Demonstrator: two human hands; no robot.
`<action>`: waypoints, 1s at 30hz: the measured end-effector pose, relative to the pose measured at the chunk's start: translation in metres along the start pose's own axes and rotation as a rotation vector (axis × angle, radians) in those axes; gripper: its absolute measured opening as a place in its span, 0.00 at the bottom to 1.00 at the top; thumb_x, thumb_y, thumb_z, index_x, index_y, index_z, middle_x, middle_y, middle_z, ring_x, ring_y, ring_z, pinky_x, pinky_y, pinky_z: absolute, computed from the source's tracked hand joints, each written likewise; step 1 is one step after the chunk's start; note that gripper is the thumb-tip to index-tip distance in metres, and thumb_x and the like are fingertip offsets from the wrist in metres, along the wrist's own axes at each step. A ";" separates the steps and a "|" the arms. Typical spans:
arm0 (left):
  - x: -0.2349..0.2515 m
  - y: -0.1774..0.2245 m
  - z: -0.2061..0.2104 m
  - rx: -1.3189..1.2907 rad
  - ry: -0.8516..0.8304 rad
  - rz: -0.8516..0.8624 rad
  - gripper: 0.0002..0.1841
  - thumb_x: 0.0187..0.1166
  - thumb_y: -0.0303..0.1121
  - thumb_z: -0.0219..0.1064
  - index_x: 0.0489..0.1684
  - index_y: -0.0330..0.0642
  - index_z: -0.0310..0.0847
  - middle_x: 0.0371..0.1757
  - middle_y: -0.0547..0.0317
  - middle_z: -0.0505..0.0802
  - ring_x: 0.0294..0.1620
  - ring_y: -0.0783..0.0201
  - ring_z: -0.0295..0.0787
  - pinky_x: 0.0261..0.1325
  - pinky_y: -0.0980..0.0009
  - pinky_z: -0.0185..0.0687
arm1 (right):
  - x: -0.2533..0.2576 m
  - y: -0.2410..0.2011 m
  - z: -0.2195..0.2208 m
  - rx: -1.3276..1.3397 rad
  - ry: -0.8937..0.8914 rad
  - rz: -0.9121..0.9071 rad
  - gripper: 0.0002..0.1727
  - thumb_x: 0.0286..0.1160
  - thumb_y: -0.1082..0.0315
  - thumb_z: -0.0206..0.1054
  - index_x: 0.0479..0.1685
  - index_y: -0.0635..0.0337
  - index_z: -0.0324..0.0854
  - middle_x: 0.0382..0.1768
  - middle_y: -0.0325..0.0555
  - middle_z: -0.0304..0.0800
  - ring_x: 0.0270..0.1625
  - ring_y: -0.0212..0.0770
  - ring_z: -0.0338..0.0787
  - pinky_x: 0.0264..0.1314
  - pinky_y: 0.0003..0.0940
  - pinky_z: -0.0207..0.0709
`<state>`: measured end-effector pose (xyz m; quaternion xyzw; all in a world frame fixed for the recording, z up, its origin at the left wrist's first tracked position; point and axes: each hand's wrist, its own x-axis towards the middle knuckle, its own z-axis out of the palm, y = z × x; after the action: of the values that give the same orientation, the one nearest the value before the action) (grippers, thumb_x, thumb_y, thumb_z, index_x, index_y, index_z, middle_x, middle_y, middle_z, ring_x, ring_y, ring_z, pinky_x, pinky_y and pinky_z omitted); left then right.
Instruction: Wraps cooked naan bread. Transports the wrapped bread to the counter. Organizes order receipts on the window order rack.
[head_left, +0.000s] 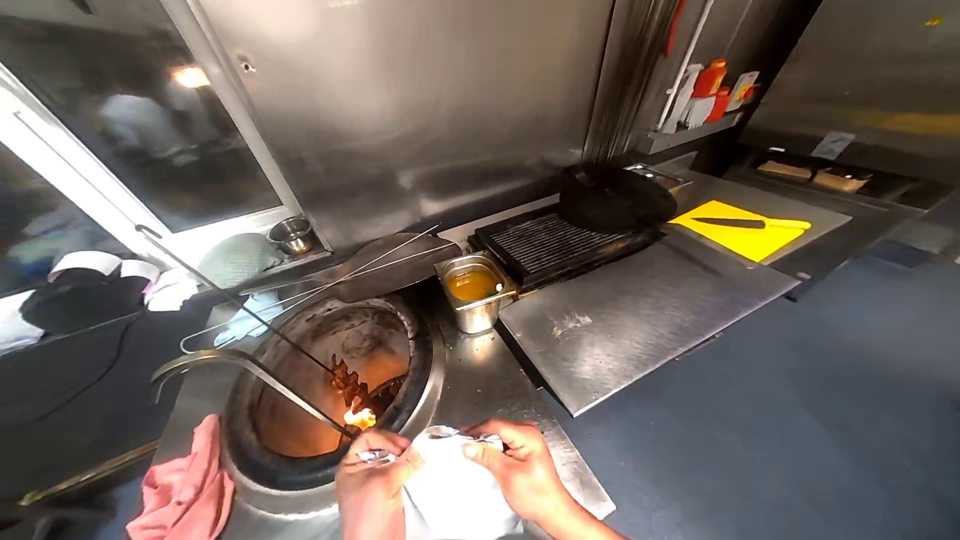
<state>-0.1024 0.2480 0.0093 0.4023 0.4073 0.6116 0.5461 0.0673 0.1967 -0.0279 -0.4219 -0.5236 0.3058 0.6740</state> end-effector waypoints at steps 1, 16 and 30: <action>-0.003 0.006 0.005 -0.011 -0.005 0.038 0.23 0.32 0.07 0.78 0.15 0.44 0.74 0.22 0.60 0.89 0.26 0.68 0.88 0.30 0.73 0.87 | 0.005 -0.005 -0.004 0.000 -0.017 -0.078 0.05 0.72 0.75 0.72 0.38 0.64 0.94 0.39 0.41 0.99 0.41 0.24 0.95 0.47 0.22 0.89; -0.020 0.040 0.014 -0.004 -0.348 -0.072 0.15 0.57 0.09 0.70 0.29 0.41 0.94 0.32 0.57 0.99 0.35 0.69 0.97 0.46 0.70 0.94 | 0.014 -0.047 -0.036 0.029 -0.015 -0.234 0.05 0.76 0.66 0.74 0.38 0.56 0.92 0.35 0.34 0.97 0.41 0.21 0.93 0.47 0.19 0.87; -0.001 0.109 0.019 0.242 -0.956 0.702 0.06 0.79 0.22 0.69 0.43 0.38 0.93 0.47 0.54 0.99 0.55 0.66 0.96 0.63 0.67 0.92 | 0.047 -0.128 -0.071 0.034 -0.395 -0.450 0.07 0.81 0.72 0.68 0.43 0.63 0.91 0.37 0.45 0.97 0.43 0.29 0.95 0.52 0.25 0.89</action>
<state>-0.1215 0.2404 0.1180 0.8020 0.0263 0.4563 0.3846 0.1442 0.1605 0.1002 -0.2164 -0.7198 0.2337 0.6168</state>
